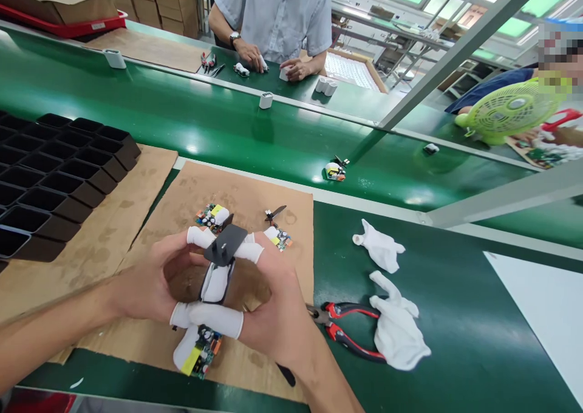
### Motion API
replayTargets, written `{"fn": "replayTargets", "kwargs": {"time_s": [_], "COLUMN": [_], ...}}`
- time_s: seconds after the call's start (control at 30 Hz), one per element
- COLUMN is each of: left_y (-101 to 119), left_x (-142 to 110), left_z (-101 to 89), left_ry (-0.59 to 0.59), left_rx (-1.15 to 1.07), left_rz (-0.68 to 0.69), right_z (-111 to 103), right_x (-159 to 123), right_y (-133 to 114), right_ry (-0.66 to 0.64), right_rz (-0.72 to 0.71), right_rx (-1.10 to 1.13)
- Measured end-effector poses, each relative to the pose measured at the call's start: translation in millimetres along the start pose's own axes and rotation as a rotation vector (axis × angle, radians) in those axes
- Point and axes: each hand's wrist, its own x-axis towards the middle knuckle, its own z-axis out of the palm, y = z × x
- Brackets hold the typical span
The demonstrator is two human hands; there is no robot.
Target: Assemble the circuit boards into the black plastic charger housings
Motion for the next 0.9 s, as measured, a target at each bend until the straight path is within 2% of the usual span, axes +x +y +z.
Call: {"fn": "replayTargets", "kwargs": {"time_s": [0.5,0.67,0.9], "left_y": [-0.6,-2.0,-5.2], "left_x": [-4.2,-3.1,-2.8], "left_z": [-4.3,-4.7,-2.6], "left_ry": [0.038,0.039,0.035], "left_rx": [0.108,0.096,-0.001], "left_rz": [0.039,-0.019,-0.058], "right_z": [-3.7,-2.1,-0.1], "right_x": [-0.4,-1.3,-3.2], "right_y": [-0.7,2.1,5.7], "right_ry": [-0.037,-0.057,-0.041], "right_rz": [0.012,0.041,-0.011], "right_rx": [-0.016,-0.044,-0.029]}}
